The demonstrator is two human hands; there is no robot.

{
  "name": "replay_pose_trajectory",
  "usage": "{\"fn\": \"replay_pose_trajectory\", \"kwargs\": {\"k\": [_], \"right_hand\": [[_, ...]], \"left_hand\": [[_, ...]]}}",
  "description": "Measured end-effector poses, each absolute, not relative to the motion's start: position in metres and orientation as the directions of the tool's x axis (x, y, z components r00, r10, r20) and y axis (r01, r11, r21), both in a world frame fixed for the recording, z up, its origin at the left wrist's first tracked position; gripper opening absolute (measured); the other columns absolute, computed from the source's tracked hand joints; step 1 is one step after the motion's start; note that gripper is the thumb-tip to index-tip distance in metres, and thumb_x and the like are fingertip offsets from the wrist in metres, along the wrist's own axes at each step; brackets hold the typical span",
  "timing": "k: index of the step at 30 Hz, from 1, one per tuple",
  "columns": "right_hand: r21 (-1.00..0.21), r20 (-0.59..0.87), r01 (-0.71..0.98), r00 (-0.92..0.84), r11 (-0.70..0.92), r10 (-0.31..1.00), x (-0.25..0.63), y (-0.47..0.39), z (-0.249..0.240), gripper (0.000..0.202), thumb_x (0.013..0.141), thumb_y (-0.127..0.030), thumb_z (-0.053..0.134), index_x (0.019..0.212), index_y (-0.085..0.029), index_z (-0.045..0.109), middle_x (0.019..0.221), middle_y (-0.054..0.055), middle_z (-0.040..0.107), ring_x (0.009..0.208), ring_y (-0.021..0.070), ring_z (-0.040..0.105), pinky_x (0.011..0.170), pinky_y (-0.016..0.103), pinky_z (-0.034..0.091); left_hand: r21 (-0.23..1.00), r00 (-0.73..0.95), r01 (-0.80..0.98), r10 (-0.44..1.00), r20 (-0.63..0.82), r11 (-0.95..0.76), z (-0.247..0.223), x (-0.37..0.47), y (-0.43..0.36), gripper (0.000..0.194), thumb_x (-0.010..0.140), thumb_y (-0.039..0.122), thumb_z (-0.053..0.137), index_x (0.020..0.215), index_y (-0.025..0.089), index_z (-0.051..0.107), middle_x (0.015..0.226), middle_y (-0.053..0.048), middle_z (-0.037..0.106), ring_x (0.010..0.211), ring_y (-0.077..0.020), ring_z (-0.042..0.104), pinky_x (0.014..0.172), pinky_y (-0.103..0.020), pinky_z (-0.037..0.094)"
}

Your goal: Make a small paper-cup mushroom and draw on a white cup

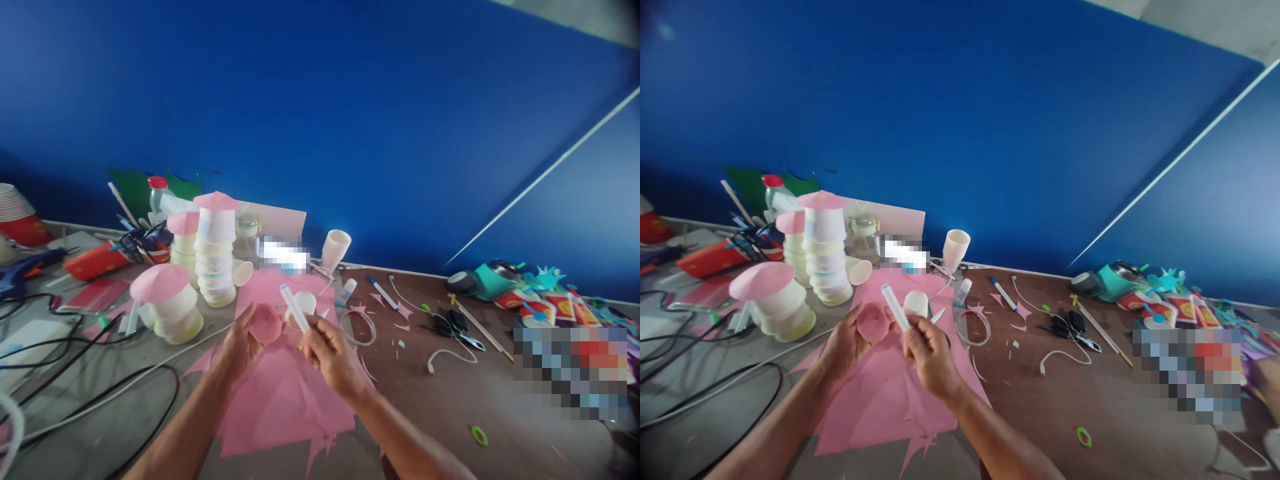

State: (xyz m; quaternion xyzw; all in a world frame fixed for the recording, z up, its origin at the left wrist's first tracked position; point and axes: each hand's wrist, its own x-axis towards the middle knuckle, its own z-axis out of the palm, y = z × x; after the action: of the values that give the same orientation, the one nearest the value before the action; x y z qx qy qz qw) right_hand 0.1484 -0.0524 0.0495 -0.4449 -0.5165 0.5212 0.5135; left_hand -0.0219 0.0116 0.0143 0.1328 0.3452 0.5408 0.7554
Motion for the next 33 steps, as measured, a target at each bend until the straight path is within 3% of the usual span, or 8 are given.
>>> {"fn": "replay_pose_trajectory", "kwargs": {"k": [4, 9, 13, 19, 23, 28, 31, 33], "right_hand": [[-0.992, 0.016, -0.128, -0.103, 0.002, 0.995, 0.131, -0.06, 0.03, 0.038, 0.088, -0.058, 0.061, 0.1, -0.023, 0.069, 0.053, -0.008, 0.041, 0.047, 0.0103, 0.032, 0.047, 0.025, 0.026], [-0.993, -0.027, -0.112, -0.088, -0.036, 0.996, 0.133, -0.057, 0.018, 0.044, 0.088, -0.063, 0.058, 0.101, -0.023, 0.071, 0.053, -0.007, 0.041, 0.047, 0.0115, 0.03, 0.047, 0.026, 0.025], [-0.994, -0.02, -0.109, -0.095, -0.03, 0.995, 0.133, -0.058, 0.015, 0.047, 0.088, -0.064, 0.058, 0.102, -0.021, 0.071, 0.052, -0.007, 0.041, 0.047, 0.011, 0.031, 0.047, 0.026, 0.025], [-0.99, -0.016, -0.138, -0.056, -0.024, 0.998, 0.134, -0.057, 0.013, 0.05, 0.087, -0.063, 0.061, 0.103, -0.017, 0.073, 0.053, -0.007, 0.042, 0.048, 0.0097, 0.033, 0.048, 0.024, 0.027], [-0.987, -0.03, -0.153, -0.048, -0.037, 0.998, 0.132, -0.057, 0.008, 0.048, 0.086, -0.062, 0.063, 0.102, -0.017, 0.071, 0.055, -0.007, 0.043, 0.048, 0.0095, 0.034, 0.047, 0.024, 0.028], [-0.989, -0.024, -0.147, -0.036, -0.029, 0.999, 0.134, -0.057, 0.007, 0.049, 0.088, -0.063, 0.061, 0.106, -0.019, 0.068, 0.057, -0.007, 0.046, 0.047, 0.0097, 0.036, 0.045, 0.023, 0.029], [-0.997, 0.055, -0.039, 0.092, 0.059, 0.994, 0.149, -0.05, 0.013, 0.046, 0.093, -0.057, 0.057, 0.118, -0.018, 0.064, 0.063, -0.004, 0.052, 0.052, 0.0115, 0.045, 0.047, 0.023, 0.034], [-0.968, 0.188, 0.198, 0.179, 0.152, 0.966, 0.167, -0.042, 0.019, 0.041, 0.096, -0.047, 0.054, 0.125, -0.018, 0.06, 0.066, -0.003, 0.057, 0.055, 0.0133, 0.05, 0.053, 0.024, 0.041]], "left_hand": [[0.579, 0.187, -0.706, 0.895, -0.404, 0.409, 0.013, -0.024, 0.016, 0.011, 0.092, 0.02, 0.062, 0.085, 0.018, 0.071, 0.069, -0.006, 0.077, 0.074, -0.0251, 0.077, 0.076, -0.035, 0.065], [0.631, 0.172, -0.685, 0.923, -0.345, 0.364, 0.018, -0.023, 0.013, 0.014, 0.092, 0.022, 0.061, 0.087, 0.014, 0.072, 0.073, -0.004, 0.076, 0.064, -0.0167, 0.072, 0.068, -0.027, 0.063], [0.69, 0.168, -0.645, 0.942, -0.289, 0.327, 0.015, -0.025, 0.012, 0.011, 0.088, 0.022, 0.067, 0.086, 0.013, 0.074, 0.074, -0.005, 0.075, 0.065, -0.0163, 0.07, 0.065, -0.026, 0.06], [0.775, 0.306, -0.581, 0.949, -0.075, 0.249, 0.003, -0.032, 0.013, 0.03, 0.084, 0.042, 0.077, 0.079, 0.012, 0.074, 0.069, -0.003, 0.067, 0.064, -0.0149, 0.062, 0.062, -0.024, 0.054], [0.785, 0.362, -0.568, 0.932, -0.028, 0.245, 0.0, -0.032, 0.01, 0.038, 0.081, 0.048, 0.081, 0.096, 0.014, 0.076, 0.072, -0.001, 0.065, 0.059, -0.0115, 0.058, 0.06, -0.023, 0.052], [0.795, 0.493, -0.516, 0.87, -0.029, 0.319, 0.003, -0.03, 0.005, 0.047, 0.08, 0.051, 0.081, 0.108, 0.013, 0.075, 0.078, -0.005, 0.07, 0.063, -0.0151, 0.065, 0.061, -0.025, 0.054], [0.767, 0.49, -0.517, 0.866, -0.097, 0.379, 0.008, -0.031, 0.004, 0.044, 0.078, 0.043, 0.085, 0.109, 0.014, 0.075, 0.089, -0.007, 0.073, 0.07, -0.0181, 0.071, 0.066, -0.029, 0.059], [0.742, 0.461, -0.528, 0.873, -0.159, 0.414, 0.011, -0.031, 0.004, 0.041, 0.076, 0.037, 0.087, 0.107, 0.015, 0.074, 0.09, -0.007, 0.074, 0.074, -0.0215, 0.074, 0.071, -0.033, 0.062]]}}
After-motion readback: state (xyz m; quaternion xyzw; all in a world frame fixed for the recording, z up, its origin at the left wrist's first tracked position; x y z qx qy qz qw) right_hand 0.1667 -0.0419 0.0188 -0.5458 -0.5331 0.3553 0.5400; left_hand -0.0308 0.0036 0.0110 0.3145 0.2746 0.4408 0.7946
